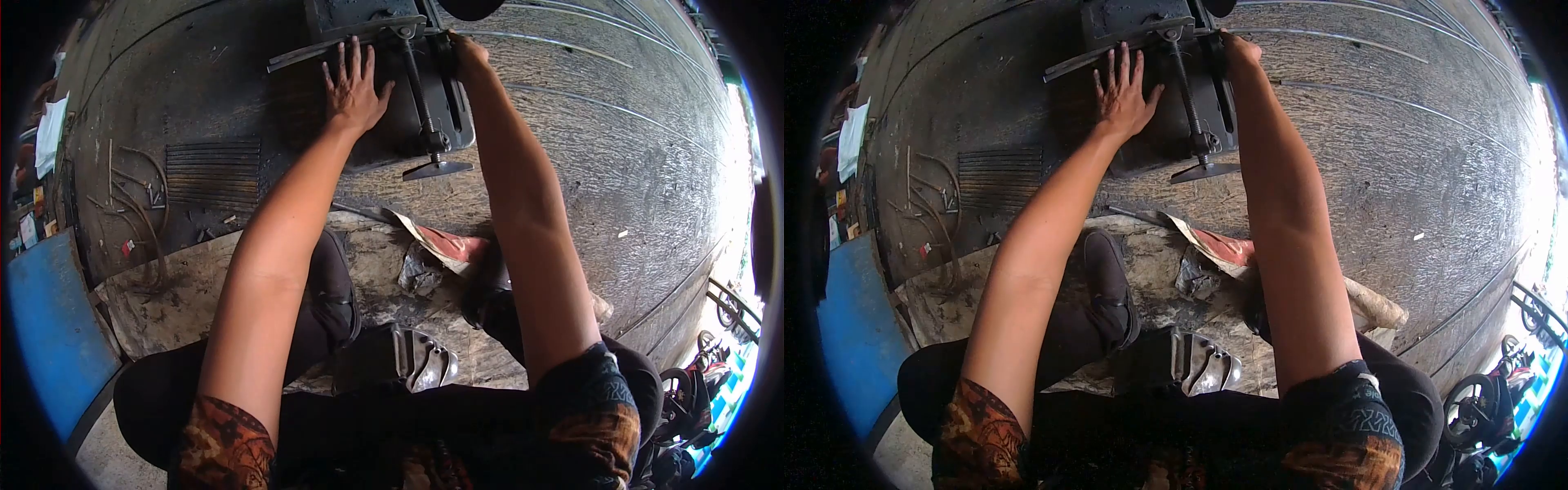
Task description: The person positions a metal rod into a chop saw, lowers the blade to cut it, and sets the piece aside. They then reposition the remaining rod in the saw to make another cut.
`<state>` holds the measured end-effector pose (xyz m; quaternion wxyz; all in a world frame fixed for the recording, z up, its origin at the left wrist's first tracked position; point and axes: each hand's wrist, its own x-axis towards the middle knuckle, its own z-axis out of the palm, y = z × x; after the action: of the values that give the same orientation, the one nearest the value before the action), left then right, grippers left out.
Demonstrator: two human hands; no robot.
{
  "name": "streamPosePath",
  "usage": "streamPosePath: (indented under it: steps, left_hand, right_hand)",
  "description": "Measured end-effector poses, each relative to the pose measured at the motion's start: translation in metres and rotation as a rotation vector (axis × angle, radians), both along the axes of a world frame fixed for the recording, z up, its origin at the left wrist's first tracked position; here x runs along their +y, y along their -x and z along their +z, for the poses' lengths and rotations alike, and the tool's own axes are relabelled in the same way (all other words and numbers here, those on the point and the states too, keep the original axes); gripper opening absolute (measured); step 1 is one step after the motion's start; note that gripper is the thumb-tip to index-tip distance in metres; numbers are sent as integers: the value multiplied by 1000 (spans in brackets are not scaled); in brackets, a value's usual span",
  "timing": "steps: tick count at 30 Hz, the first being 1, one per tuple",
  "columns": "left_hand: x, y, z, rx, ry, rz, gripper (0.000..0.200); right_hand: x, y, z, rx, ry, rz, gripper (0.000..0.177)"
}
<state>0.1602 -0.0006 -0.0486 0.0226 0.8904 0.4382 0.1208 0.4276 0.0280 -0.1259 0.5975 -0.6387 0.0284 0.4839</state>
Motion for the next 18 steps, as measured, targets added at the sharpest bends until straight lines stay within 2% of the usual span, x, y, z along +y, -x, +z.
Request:
streamPosePath:
  steps: [4,6,8,10,11,14,18]
  left_hand:
    - [-1,0,2,32,-11,7,80]
    - [1,0,4,22,-11,5,81]
    - [1,2,6,13,-10,9,82]
    - [2,3,9,11,9,13,84]
    - [4,3,8,10,8,15,84]
    - [2,5,5,-1,0,15,86]
    - [1,4,5,0,-18,30,88]
  right_hand:
    - [0,-3,-13,-53,-41,-15,52]
    - [-9,9,24,-13,-18,-94,49]
    - [-10,16,22,28,6,-167,46]
    - [-11,28,10,-668,61,-246,36]
    - [-23,44,36,-759,-36,-192,29]
    - [-32,61,59,-781,-164,-91,29]
    - [-29,61,62,-817,-67,-16,28]
